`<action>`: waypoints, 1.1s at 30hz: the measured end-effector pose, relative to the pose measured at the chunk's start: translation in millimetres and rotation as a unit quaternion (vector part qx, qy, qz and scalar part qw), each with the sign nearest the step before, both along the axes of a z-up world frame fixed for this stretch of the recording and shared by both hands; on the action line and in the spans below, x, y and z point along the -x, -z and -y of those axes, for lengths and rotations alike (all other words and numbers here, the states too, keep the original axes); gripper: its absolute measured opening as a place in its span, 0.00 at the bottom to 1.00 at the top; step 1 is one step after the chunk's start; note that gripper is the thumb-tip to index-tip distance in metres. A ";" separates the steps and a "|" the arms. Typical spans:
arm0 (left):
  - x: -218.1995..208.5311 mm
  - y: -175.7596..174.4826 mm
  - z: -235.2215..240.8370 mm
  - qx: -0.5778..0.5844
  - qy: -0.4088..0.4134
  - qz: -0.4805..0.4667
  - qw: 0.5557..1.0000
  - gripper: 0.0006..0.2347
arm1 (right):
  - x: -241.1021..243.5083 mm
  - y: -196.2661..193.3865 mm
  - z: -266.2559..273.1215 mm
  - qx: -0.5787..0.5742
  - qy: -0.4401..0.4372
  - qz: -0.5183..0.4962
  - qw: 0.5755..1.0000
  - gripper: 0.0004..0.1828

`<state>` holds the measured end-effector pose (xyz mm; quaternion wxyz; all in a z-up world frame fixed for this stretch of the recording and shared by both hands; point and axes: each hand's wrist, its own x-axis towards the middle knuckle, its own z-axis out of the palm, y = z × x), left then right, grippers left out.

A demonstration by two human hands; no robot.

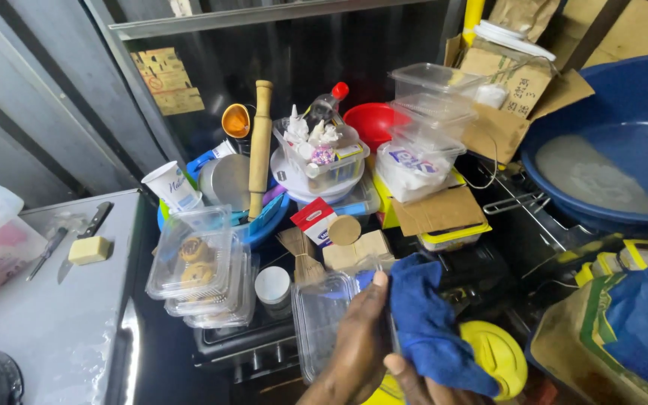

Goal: Drying plastic food containers and lids using a cloth.

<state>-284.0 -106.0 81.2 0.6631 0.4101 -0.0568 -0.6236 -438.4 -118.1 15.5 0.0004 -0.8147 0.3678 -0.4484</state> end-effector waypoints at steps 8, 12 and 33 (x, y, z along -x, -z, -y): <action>15.8 -10.6 -3.1 0.066 0.065 -0.154 0.984 0.34 | -9.1 38.1 7.0 -0.082 -0.004 -0.036 0.996 0.49; 0.5 -50.1 5.0 -0.103 0.039 0.004 0.994 0.33 | -23.8 38.3 -23.1 -0.033 0.076 -0.033 0.996 0.57; -6.3 22.2 24.2 0.059 0.031 0.006 0.998 0.24 | 18.7 -10.8 -37.9 0.403 0.066 -0.271 0.872 0.14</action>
